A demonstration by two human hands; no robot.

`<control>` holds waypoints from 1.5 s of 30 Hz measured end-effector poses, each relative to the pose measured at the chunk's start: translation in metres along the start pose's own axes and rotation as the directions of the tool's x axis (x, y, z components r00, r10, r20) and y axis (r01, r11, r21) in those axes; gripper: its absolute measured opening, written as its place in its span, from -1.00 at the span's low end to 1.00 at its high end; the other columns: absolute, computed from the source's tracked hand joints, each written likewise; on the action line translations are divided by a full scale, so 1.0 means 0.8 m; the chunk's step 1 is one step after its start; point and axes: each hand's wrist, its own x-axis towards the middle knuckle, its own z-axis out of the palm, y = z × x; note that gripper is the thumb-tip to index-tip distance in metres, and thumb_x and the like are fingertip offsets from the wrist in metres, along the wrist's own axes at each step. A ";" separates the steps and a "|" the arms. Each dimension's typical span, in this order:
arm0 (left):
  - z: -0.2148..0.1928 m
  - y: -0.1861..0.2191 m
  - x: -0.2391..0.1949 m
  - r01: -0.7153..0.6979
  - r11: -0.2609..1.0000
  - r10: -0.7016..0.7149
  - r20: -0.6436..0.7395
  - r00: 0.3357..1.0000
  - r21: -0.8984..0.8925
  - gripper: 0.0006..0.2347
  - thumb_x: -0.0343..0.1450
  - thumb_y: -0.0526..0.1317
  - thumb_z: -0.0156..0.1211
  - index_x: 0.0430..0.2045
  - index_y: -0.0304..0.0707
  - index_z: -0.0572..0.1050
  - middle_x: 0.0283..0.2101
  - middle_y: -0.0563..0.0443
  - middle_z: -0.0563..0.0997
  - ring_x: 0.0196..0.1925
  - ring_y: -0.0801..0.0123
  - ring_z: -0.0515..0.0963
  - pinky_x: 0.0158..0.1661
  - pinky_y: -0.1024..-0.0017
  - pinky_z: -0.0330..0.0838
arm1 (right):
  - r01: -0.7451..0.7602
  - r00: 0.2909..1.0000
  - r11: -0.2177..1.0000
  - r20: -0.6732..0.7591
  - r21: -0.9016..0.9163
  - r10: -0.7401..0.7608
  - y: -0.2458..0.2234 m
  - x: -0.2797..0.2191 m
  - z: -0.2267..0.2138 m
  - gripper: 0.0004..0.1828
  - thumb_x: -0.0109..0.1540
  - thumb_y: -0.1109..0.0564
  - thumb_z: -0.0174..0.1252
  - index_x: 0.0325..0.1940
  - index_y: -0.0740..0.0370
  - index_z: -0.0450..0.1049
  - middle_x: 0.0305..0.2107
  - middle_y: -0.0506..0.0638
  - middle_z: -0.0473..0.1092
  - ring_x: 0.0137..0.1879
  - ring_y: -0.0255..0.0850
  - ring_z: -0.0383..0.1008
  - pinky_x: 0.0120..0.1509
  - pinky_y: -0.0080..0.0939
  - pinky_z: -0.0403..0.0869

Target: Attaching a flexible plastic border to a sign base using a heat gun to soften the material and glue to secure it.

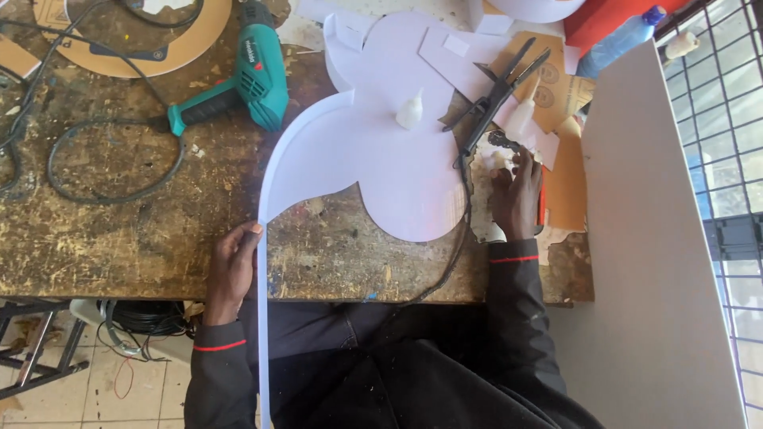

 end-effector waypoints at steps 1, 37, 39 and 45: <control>0.004 0.001 0.002 -0.005 1.000 0.005 0.003 1.000 0.000 -0.64 0.69 -0.06 0.17 0.15 -0.44 0.69 -0.56 -0.11 0.45 -0.43 0.23 0.51 -0.22 0.13 0.43 | -0.001 1.000 1.000 -0.005 -0.001 0.001 0.008 0.001 0.004 -0.29 0.47 0.10 0.37 0.62 0.34 0.25 0.14 0.31 0.39 0.22 0.31 0.53 0.31 0.33 0.52; 0.006 -0.011 0.007 0.148 0.970 -0.149 0.010 0.989 -0.195 -0.55 0.65 -0.04 0.17 0.21 -0.59 0.59 -0.38 -0.17 0.57 -0.37 0.31 0.64 -0.29 0.29 0.54 | 0.347 0.870 0.921 0.305 0.179 -0.387 -0.240 -0.057 0.088 -0.61 0.51 0.07 0.23 0.40 0.25 0.51 0.27 0.28 0.42 0.54 0.37 0.42 0.65 0.38 0.32; 0.007 -0.014 0.007 0.125 0.962 -0.120 0.034 0.992 -0.243 -0.55 0.65 -0.04 0.17 0.22 -0.57 0.60 -0.18 -0.34 0.64 -0.16 0.11 0.72 -0.11 0.15 0.62 | 0.333 0.885 0.925 0.279 0.183 -0.374 -0.249 -0.055 0.088 -0.57 0.46 0.10 0.31 0.41 0.25 0.51 0.28 0.29 0.43 0.53 0.41 0.43 0.63 0.40 0.34; 0.004 0.000 0.007 0.136 0.985 -0.132 0.044 0.990 -0.103 -0.66 0.63 -0.02 0.09 0.16 -0.19 0.61 -0.35 0.07 0.64 -0.48 0.48 0.50 -0.51 0.40 0.40 | 0.418 0.827 0.890 0.330 0.182 -0.456 -0.284 -0.035 0.081 -0.74 0.52 0.23 0.09 0.22 0.46 0.50 0.26 0.42 0.45 0.46 0.39 0.44 0.59 0.42 0.49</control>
